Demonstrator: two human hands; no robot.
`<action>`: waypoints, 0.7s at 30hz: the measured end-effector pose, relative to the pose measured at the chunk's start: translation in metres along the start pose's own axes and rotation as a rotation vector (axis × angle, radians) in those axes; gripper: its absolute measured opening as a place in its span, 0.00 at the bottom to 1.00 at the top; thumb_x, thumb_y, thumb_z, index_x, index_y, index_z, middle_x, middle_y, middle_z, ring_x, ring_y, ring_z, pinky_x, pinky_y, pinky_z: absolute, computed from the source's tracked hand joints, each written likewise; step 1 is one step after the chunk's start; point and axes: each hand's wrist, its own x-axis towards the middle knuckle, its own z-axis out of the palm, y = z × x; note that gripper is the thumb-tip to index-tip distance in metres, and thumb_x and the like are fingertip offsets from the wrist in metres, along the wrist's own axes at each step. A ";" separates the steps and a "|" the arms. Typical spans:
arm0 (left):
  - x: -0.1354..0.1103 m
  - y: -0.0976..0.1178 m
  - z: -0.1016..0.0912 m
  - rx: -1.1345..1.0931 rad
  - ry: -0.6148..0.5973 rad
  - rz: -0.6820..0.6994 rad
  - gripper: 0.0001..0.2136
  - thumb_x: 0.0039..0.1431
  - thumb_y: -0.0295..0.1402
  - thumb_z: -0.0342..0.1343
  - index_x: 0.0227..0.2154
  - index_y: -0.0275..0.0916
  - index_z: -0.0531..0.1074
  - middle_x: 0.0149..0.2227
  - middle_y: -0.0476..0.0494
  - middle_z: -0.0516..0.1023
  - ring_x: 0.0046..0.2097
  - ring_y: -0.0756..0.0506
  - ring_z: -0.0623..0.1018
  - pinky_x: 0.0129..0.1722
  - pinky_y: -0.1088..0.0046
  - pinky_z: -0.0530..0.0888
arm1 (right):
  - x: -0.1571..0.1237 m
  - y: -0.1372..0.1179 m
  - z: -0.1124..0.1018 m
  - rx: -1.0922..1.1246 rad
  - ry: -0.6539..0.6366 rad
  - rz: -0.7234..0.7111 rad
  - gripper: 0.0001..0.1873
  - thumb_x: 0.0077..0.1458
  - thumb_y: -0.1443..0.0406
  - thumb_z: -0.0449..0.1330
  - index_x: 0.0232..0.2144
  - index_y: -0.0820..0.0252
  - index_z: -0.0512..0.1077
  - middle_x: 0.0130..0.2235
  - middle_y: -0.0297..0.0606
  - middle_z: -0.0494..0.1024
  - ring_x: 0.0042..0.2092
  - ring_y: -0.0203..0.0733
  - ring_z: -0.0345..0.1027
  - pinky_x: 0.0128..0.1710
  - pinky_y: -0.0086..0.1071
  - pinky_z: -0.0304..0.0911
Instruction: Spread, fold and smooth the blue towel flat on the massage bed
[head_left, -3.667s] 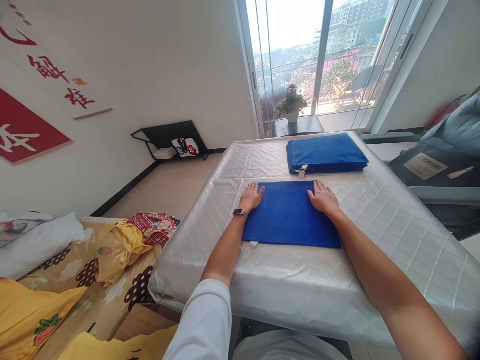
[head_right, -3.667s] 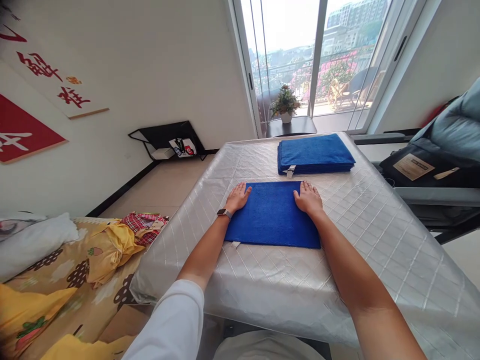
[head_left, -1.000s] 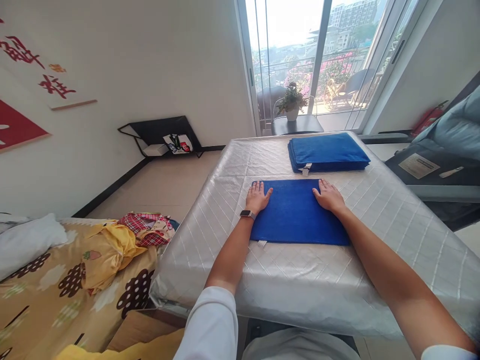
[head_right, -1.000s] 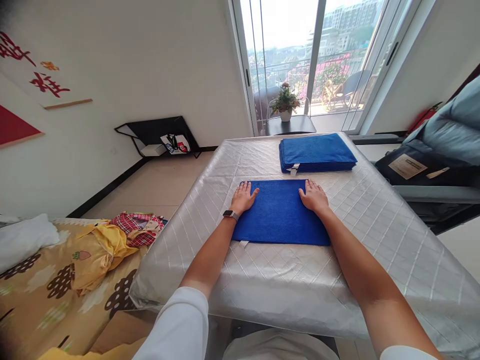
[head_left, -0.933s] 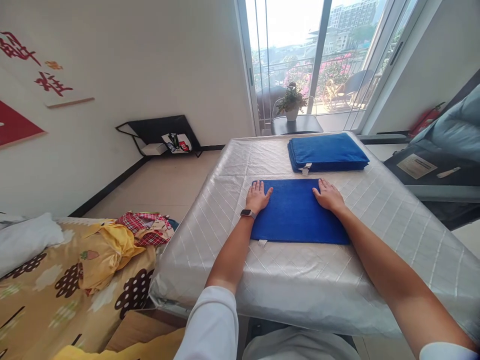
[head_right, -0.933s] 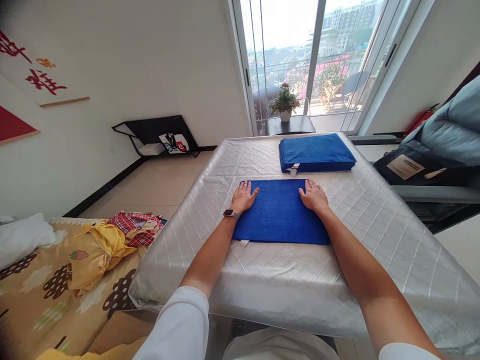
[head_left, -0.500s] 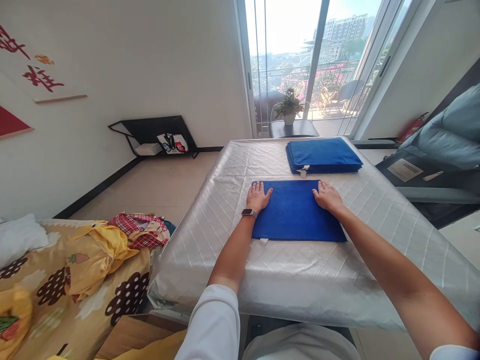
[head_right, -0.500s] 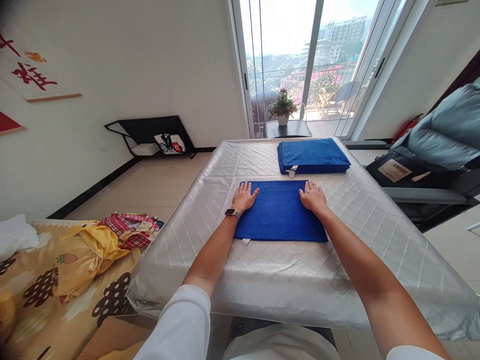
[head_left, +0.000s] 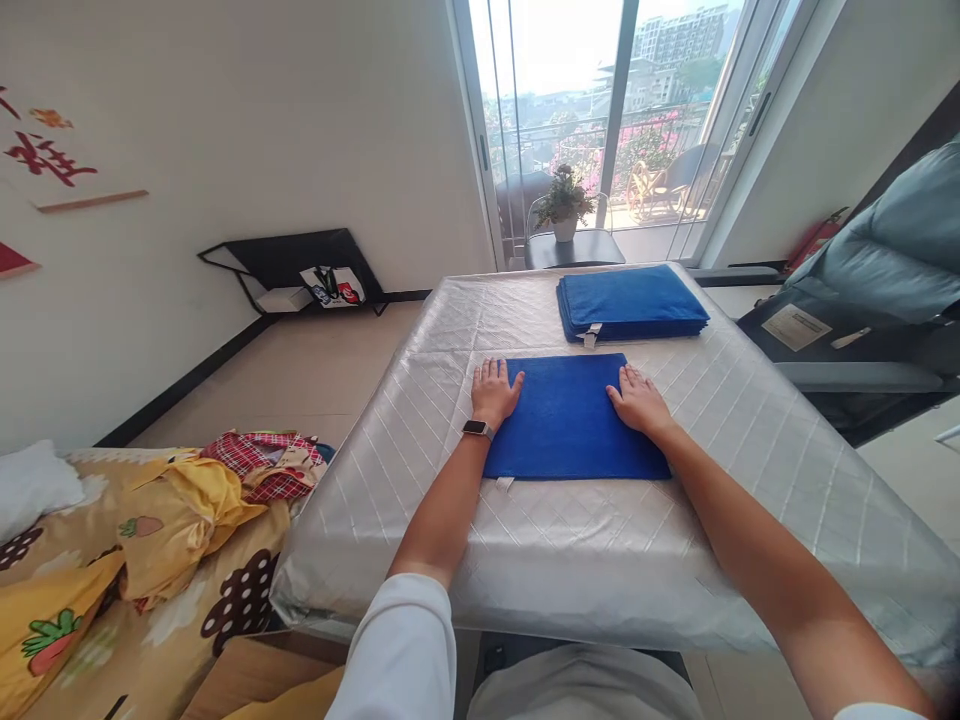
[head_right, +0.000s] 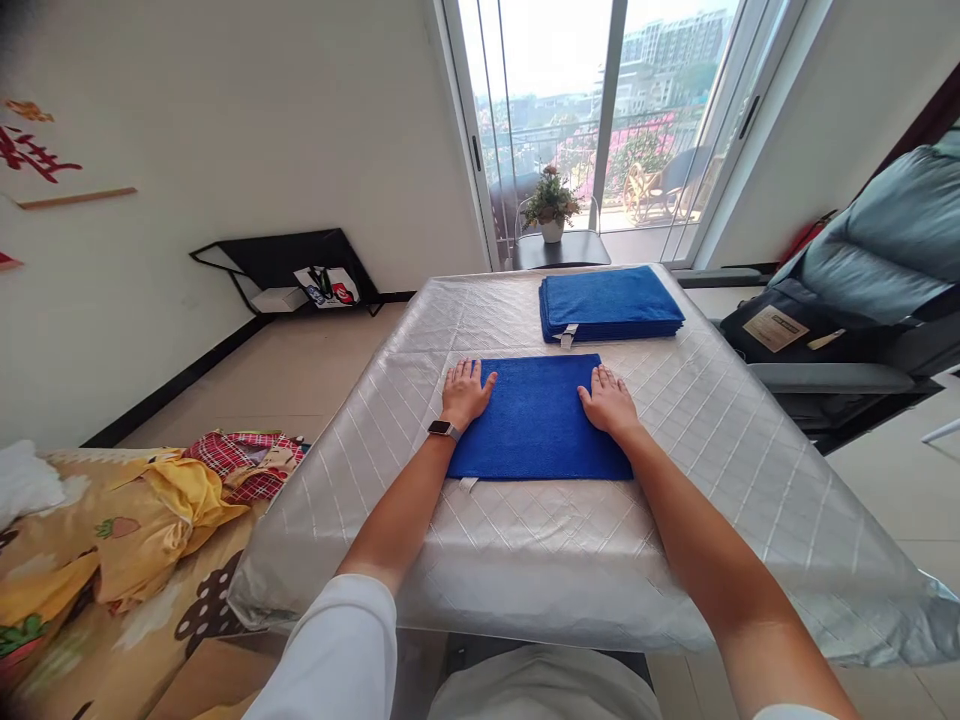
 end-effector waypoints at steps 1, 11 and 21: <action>-0.003 0.003 -0.002 0.006 0.044 0.024 0.36 0.73 0.52 0.27 0.70 0.31 0.58 0.73 0.36 0.56 0.74 0.39 0.52 0.74 0.58 0.44 | 0.000 0.000 0.000 0.002 0.001 -0.001 0.39 0.71 0.52 0.35 0.74 0.73 0.47 0.75 0.51 0.45 0.75 0.47 0.36 0.73 0.44 0.35; -0.033 0.135 -0.006 -0.137 -0.069 0.533 0.34 0.74 0.50 0.27 0.71 0.34 0.58 0.73 0.38 0.56 0.74 0.43 0.54 0.73 0.63 0.49 | -0.006 -0.003 -0.002 0.026 0.033 -0.011 0.38 0.71 0.54 0.36 0.73 0.72 0.49 0.75 0.51 0.46 0.75 0.47 0.38 0.73 0.43 0.37; -0.014 0.138 0.017 -0.159 -0.210 0.388 0.36 0.73 0.53 0.24 0.73 0.35 0.53 0.75 0.40 0.50 0.75 0.43 0.49 0.74 0.60 0.47 | -0.004 -0.002 0.000 0.034 0.045 -0.018 0.38 0.71 0.55 0.36 0.73 0.76 0.49 0.75 0.50 0.47 0.75 0.48 0.39 0.73 0.44 0.37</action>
